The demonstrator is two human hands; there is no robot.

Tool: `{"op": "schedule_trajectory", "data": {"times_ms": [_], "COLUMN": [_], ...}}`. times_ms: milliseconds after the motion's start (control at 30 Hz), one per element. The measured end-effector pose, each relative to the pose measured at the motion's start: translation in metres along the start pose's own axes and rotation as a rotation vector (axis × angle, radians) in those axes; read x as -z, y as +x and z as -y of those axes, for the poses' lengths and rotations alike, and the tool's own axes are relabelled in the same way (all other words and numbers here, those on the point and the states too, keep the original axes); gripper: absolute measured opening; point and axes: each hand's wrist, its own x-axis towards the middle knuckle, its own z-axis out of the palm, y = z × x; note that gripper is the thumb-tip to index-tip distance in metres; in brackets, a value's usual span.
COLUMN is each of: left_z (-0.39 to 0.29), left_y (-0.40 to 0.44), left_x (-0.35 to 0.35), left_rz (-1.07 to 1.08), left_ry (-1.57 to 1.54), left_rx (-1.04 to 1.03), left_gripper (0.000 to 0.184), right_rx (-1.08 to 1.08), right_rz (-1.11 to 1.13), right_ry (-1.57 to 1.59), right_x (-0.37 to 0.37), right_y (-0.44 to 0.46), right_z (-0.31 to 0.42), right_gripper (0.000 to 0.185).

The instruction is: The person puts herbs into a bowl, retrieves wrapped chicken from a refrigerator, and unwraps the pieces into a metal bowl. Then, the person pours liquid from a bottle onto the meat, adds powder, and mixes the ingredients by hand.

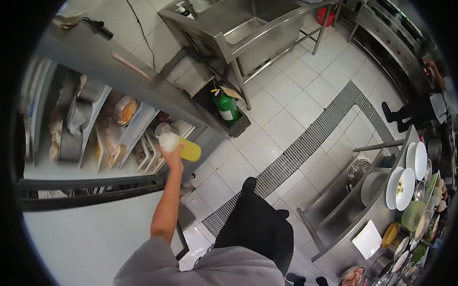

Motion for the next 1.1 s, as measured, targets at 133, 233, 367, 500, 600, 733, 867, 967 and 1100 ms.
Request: {"op": "schedule_trajectory", "data": {"times_ms": [133,233,367,500,600,733,867,967,1100], "left_z": [0.068,0.095,0.150,0.190,0.156,0.101,0.127,0.085,0.044], "left_y": [0.102,0.144,0.193,0.234,0.217,0.085,-0.074,-0.175,-0.234], "left_x": [0.004,-0.009,-0.010,0.016,0.002,0.000,0.073,0.067,0.045], "left_rz": [-0.076,-0.141,-0.254,0.024,-0.091,0.034,0.419,0.511,0.726], "left_ry": [0.129,0.273,0.353,-0.742,-0.667,0.692,0.415,0.589,0.529], "left_rx": [-0.154,-0.216,-0.258,0.067,0.238,-0.101,0.347,0.551,0.554], "left_gripper": [0.082,0.087,0.088,0.063,0.066,0.088,0.083,0.072,0.067], "right_rx": [0.353,0.788,0.368,0.090,0.254,0.729,0.646,0.631,0.626], "right_rz": [-0.176,-0.223,-0.406,-0.048,0.078,-0.085,-0.261,-0.296,-0.371], "right_ry": [-0.584,-0.853,0.125,0.085,-0.041,-0.673,-0.721,-0.497,-0.445], "right_x": [0.006,0.054,0.034,0.045,0.037,0.051,0.014,0.009,0.022], "right_y": [0.060,0.143,0.181,0.127,0.103,0.152,0.114,0.100,0.076], "right_z": [-0.065,-0.144,-0.182,-0.141,-0.124,-0.171,-0.127,-0.107,-0.076], "right_gripper": [0.046,0.056,0.064,0.068,0.093,0.079,0.061,0.047,0.037]}}
